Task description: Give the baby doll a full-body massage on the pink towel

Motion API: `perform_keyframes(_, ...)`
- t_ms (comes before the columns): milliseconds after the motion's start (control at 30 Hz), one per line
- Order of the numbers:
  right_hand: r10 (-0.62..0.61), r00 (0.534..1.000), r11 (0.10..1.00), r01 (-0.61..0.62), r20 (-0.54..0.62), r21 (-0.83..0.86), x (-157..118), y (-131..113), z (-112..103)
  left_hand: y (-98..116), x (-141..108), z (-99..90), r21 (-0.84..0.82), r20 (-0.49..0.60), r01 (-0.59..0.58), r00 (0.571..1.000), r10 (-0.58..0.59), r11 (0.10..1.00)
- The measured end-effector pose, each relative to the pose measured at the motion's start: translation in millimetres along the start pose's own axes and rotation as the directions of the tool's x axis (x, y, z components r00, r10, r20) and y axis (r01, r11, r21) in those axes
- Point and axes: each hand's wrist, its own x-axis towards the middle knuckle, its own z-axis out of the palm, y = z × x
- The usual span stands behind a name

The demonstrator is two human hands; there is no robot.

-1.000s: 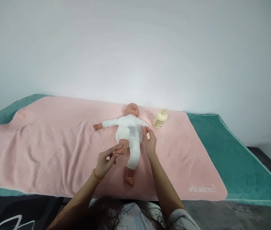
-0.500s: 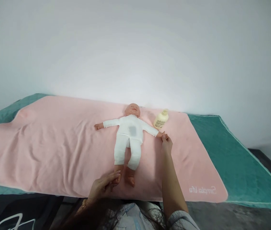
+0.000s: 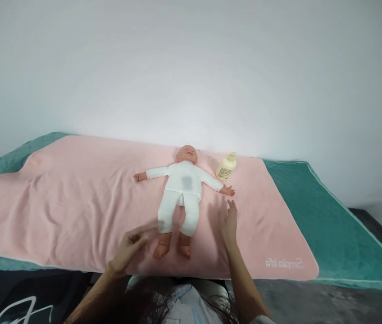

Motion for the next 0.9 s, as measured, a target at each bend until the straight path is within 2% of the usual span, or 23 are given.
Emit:
perform_keyframes(67, -0.095, 0.984, 0.989, 0.110, 0.149, -0.096, -37, -13, 4, 10, 21, -6.7, -0.060, -0.137, 0.087, 0.986, -0.095, 0.994)
perform_keyframes(133, -0.226, 0.919, 0.949, 0.283, 0.322, -0.140, -73, -22, 11, 19, 47, -9.4, -0.200, -0.212, 0.170, 0.954, -0.212, 0.965)
perform_keyframes(200, -0.309, 0.845, 0.902, 0.406, 0.438, -0.146, -105, -25, 18, 25, 76, -10.1, -0.514, -0.249, 0.168, 0.909, -0.334, 0.841)
perform_keyframes(233, -0.346, 0.819, 0.880, 0.452, 0.459, -0.144, -119, -25, 22, 27, 90, -10.5, -0.675, -0.261, 0.137, 0.875, -0.408, 0.725)
perform_keyframes(267, -0.368, 0.800, 0.858, 0.489, 0.474, -0.158, -130, -24, 26, 28, 105, -11.3, -0.716, -0.284, 0.115, 0.853, -0.438, 0.689)
perform_keyframes(367, -0.385, 0.810, 0.816, 0.523, 0.442, -0.247, -149, -19, 34, 29, 145, -17.2, -0.765, -0.328, 0.084, 0.803, -0.498, 0.638)
perform_keyframes(500, -0.398, 0.816, 0.800, 0.532, 0.419, -0.277, -151, -14, 37, 33, 189, -26.8, -0.797, -0.379, 0.059, 0.726, -0.574, 0.601)
perform_keyframes(600, -0.383, 0.830, 0.827, 0.504, 0.406, -0.250, -151, -12, 37, 37, 215, -29.7, -0.795, -0.431, 0.050, 0.653, -0.622, 0.604)
perform_keyframes(700, -0.381, 0.846, 0.854, 0.476, 0.373, -0.208, -155, -8, 38, 40, 233, -29.7, -0.770, -0.486, 0.045, 0.606, -0.630, 0.636)
perform_keyframes(900, -0.443, 0.847, 0.858, 0.496, 0.294, -0.136, -158, -6, 36, 38, 248, -29.8, -0.704, -0.568, 0.044, 0.566, -0.598, 0.709)
